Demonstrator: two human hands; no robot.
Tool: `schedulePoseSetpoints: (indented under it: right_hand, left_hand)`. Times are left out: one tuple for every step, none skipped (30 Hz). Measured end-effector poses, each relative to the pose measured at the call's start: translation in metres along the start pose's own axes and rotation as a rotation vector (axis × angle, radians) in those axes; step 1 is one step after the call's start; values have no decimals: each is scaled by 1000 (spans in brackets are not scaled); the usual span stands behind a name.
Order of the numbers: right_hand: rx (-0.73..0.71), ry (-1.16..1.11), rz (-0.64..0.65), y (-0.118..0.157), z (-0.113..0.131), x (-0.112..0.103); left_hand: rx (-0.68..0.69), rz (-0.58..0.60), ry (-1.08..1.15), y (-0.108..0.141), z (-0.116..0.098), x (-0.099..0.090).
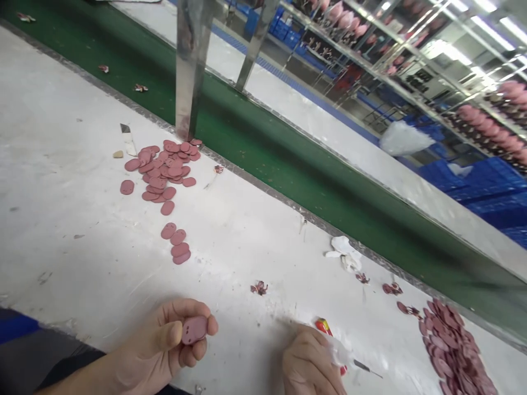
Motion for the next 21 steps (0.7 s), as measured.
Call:
schedulePoseSetpoints:
  right_hand:
    - [75,-69,47,1,-5,4]
    - [165,-131,103,3,-12,9]
    - [255,-184,165,4,-19,15]
    - [329,-215,220,5,-25,20]
    - [450,-306,281,7,-33,27]
    - [613,-459,338,11,-40,35]
    - [807,-655,393,16,-43,44]
    - [1008,-871,441,21,-43,53]
    - [1191,-1081,476,25,-40,59]
    - [1333,-1260,495,26,-35,63]
    - [1417,-1391,496,23,-31,64]
    - [1442,-1473,484,18,-29,64]
    - [1477,-1586,468,13,-25,63]
    - [1506,-1721,439,7,-21,62]
    - [1526,-1860,406,0,-17,61]
    - [1546,-1992,372,-5,-14,59]
    - [1574,-2105,351,-9,-13,56]
    - [1617,-2192,349,-10,-14,54]
    - [1676,-2252,369,-8,-16,52]
    - [1742,-2286,399,-5,-22,48]
    - [1824,-2338,435,0,-29,43]
  left_hand:
    - [2,-7,-4,0,0,0]
    - [3,-20,-9,0,0,0]
    - [2,-39,-16,0,0,-1]
    - [0,-58,-22,0,0,-2]
    - [-1,-75,-29,0,0,-3]
    - [-3,-89,-35,1,1,-4]
    - [-4,-94,-34,1,1,-4]
    - [-3,-90,-28,1,2,-4]
    - [0,-84,-20,1,2,-4]
    - [4,-79,-14,1,2,-5]
    - [10,-74,-12,1,1,-5]
    - [15,-71,-16,1,0,-6]
    - [21,-71,-25,1,0,-6]
    - [24,-74,-38,1,-2,-7]
    - [28,-78,-52,1,-3,-7]
    - [32,-83,-66,2,-5,-7]
    - [36,-89,-80,3,-7,-7]
    - [45,-96,-96,4,-9,-6]
    - [60,-104,-115,5,-11,-6]
    - [81,-112,-139,7,-14,-6]
    - [105,-118,-170,8,-17,-6]
Point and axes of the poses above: each hand's wrist, its own y-axis away from the middle knuckle, its own x-axis out of the palm, z = x × y, the point moved 10 cm from there along -y, towards the middle knuckle, and after that the axes turned 14 degrees about -z, right-handed, at the moved point
